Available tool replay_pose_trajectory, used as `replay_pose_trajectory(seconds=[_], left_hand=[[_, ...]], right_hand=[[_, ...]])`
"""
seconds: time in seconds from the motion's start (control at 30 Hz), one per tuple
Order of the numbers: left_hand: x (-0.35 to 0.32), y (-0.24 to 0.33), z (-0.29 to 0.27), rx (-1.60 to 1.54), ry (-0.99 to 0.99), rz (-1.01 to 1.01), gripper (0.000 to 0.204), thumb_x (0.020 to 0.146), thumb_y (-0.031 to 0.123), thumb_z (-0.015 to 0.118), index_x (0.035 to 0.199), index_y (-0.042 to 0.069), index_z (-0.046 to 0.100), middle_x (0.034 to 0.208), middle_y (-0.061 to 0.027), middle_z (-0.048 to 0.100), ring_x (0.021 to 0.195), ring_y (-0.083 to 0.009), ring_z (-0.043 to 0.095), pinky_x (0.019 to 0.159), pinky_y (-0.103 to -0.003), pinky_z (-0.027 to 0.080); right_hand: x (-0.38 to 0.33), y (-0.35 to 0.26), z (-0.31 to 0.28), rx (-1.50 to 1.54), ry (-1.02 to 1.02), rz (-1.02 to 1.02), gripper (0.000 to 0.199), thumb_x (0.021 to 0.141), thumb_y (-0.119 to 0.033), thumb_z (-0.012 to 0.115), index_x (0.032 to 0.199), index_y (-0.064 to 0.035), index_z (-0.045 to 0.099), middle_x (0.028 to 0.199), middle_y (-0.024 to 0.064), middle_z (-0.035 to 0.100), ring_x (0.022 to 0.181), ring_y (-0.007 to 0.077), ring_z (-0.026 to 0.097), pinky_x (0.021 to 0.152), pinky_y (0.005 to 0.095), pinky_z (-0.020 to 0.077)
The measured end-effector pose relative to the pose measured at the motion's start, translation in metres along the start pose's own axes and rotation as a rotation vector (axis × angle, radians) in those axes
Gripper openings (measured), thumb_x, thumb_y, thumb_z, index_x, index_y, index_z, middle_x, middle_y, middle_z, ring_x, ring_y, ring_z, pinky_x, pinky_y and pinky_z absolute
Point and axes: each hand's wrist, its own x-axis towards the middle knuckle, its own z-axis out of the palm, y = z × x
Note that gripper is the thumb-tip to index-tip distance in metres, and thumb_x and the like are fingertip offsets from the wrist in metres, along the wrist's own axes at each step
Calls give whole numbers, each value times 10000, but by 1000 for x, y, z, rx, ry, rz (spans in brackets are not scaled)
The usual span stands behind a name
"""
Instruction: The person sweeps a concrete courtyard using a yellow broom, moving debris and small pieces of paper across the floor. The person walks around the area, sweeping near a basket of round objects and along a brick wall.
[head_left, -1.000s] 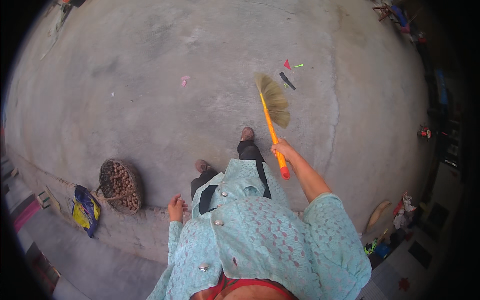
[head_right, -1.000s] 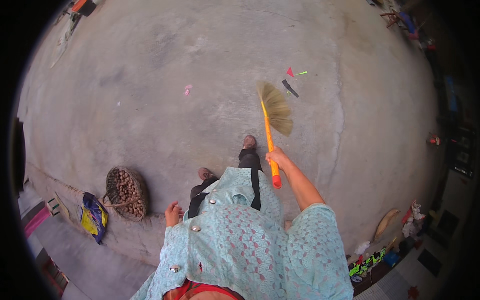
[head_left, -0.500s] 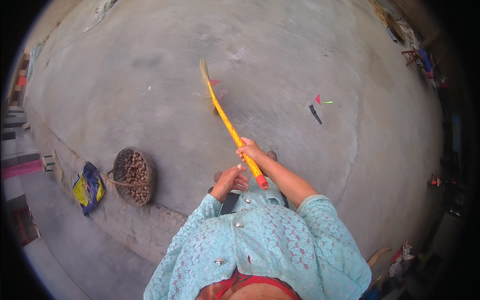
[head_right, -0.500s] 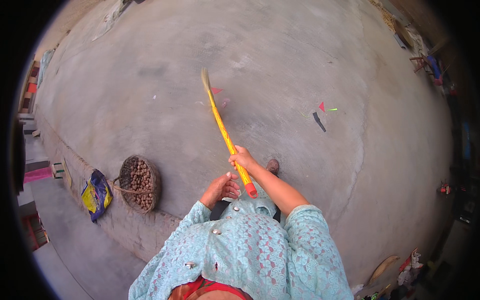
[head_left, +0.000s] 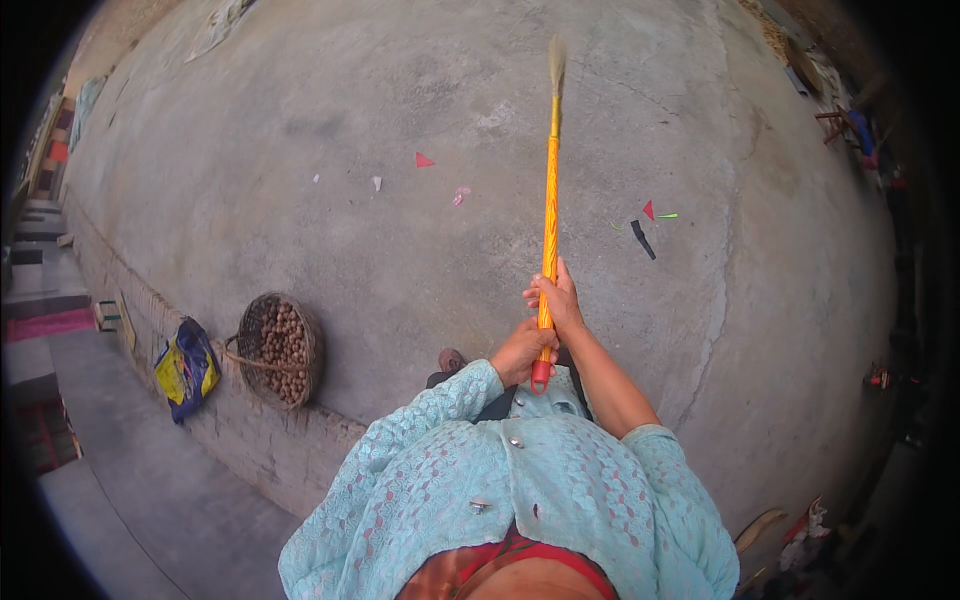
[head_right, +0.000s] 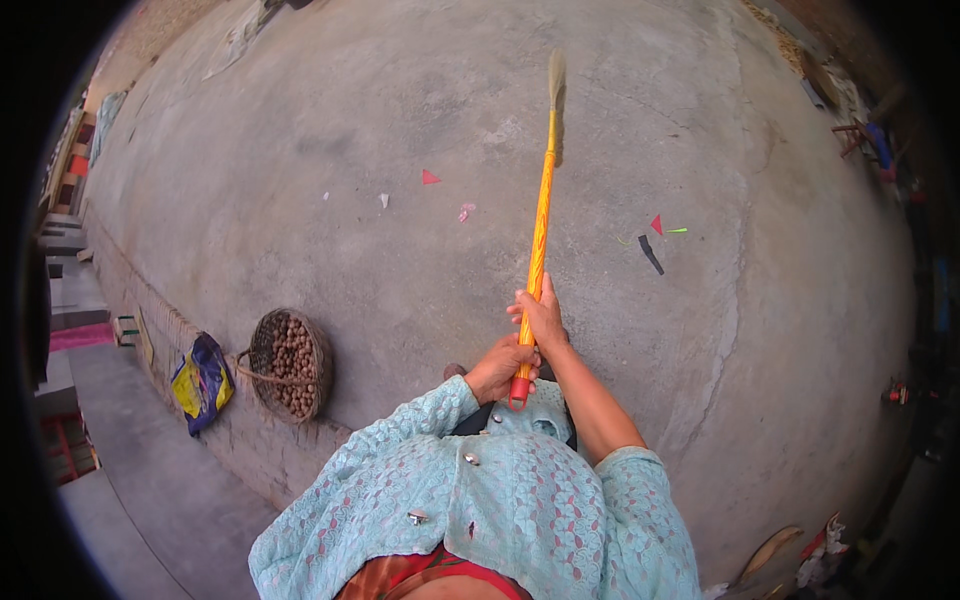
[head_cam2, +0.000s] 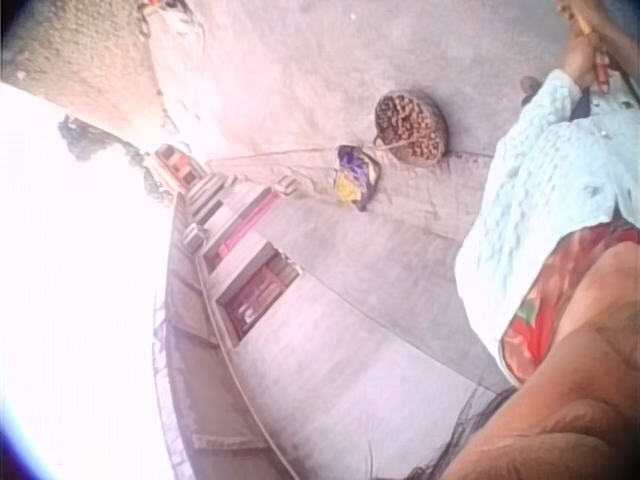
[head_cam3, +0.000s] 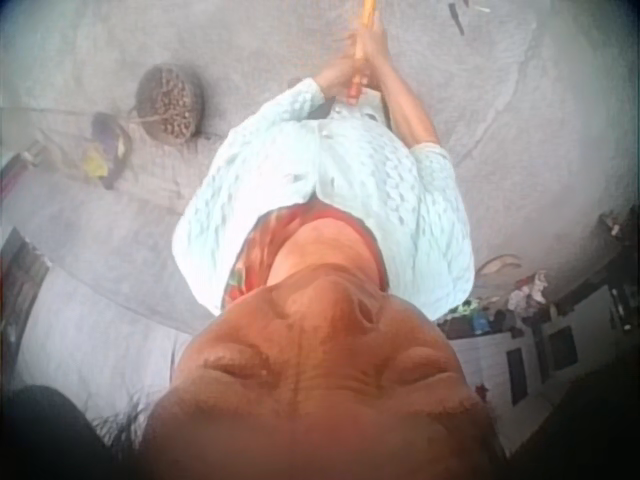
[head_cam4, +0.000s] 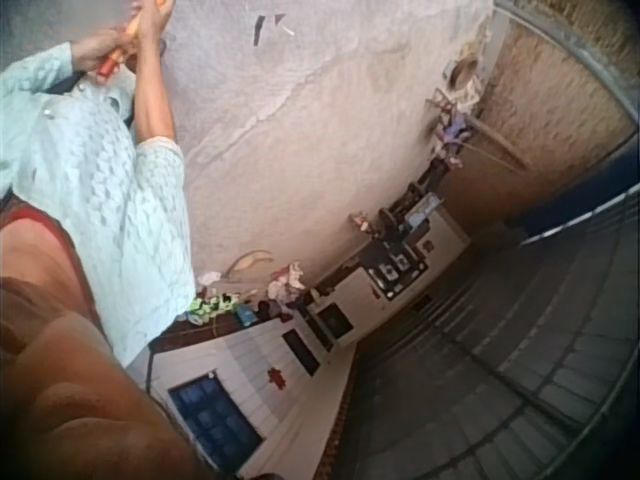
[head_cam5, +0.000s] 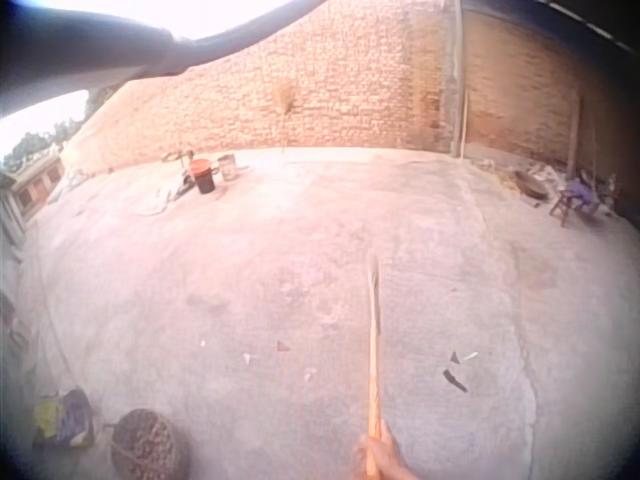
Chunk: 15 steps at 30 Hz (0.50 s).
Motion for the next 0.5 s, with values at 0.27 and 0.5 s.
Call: replay_pose_trajectory(seconds=[0.27, 0.5], left_hand=[[16, 5, -81, 30, 179, -183, 142, 794, 134, 524, 828, 42, 422, 614, -37, 452, 442, -98, 431, 328, -228, 379], [-9, 8, -174, -192, 456, -182, 121, 796, 123, 509, 799, 29, 432, 578, -33, 440, 444, -104, 429, 335, -237, 378]], right_hand=[[-34, 31, -115, -10, 110, 263, 633, 808, -181, 514, 1312, -43, 157, 896, 84, 502, 780, 159, 536, 623, 278, 468], [-84, 90, -169, -6, 234, 513, 599, 797, -167, 521, 1296, -44, 214, 821, 76, 533, 694, 142, 548, 576, 274, 471]])
